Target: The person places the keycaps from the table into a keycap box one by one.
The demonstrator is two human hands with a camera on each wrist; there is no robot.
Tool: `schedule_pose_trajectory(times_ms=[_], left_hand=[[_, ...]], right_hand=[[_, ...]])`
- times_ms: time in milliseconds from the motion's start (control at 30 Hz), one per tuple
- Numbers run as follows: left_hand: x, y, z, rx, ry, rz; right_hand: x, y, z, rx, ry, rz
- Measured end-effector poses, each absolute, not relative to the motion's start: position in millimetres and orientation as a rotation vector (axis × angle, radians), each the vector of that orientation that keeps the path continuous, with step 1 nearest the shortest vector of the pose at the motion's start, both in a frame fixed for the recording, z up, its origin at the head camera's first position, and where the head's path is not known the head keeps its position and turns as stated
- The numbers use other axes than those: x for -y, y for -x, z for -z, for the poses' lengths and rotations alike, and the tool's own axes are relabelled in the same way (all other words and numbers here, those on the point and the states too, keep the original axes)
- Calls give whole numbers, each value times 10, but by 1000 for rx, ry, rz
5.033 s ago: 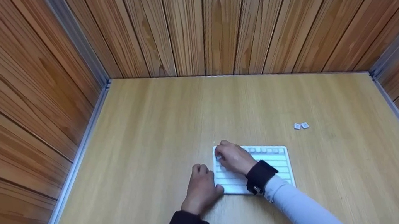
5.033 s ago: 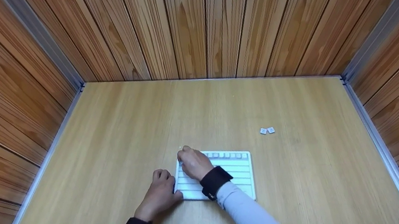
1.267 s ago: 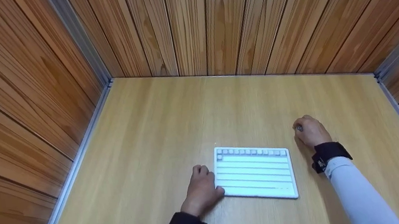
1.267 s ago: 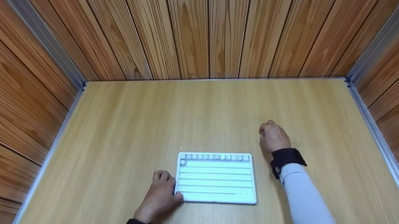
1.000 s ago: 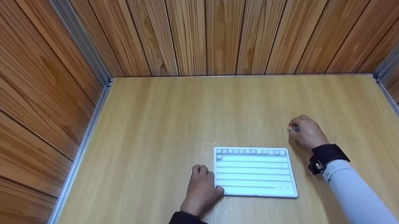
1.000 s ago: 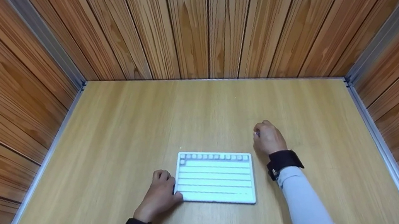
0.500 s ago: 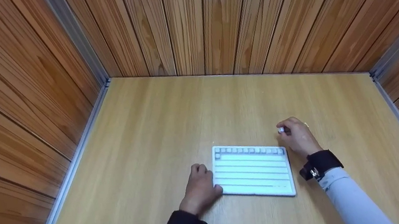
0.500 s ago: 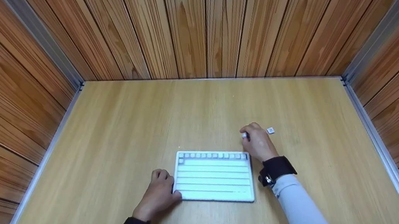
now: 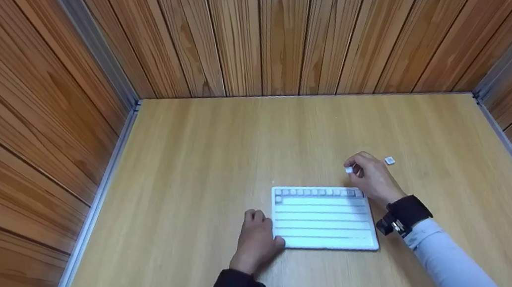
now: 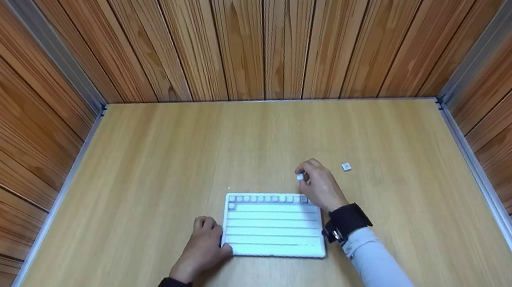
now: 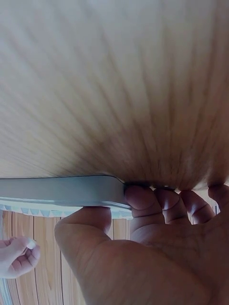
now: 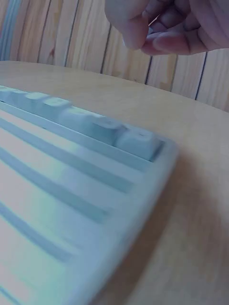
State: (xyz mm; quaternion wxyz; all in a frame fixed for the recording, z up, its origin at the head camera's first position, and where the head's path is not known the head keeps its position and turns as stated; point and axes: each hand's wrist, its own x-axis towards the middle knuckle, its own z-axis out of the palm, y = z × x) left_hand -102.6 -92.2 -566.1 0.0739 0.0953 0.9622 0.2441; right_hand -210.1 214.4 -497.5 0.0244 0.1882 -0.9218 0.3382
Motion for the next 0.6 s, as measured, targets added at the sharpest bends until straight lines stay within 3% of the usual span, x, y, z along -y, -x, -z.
schedule_pose_trajectory(times_ms=[167,600], left_hand=[[886,1053,5670,-2852,-210,-679],[895,1052,5675,-2881,-232,-669]], right_hand=[[-2045,2181,5165,2903,-508,-1019],[-1739,2066,5154,2842,-779,-1011]])
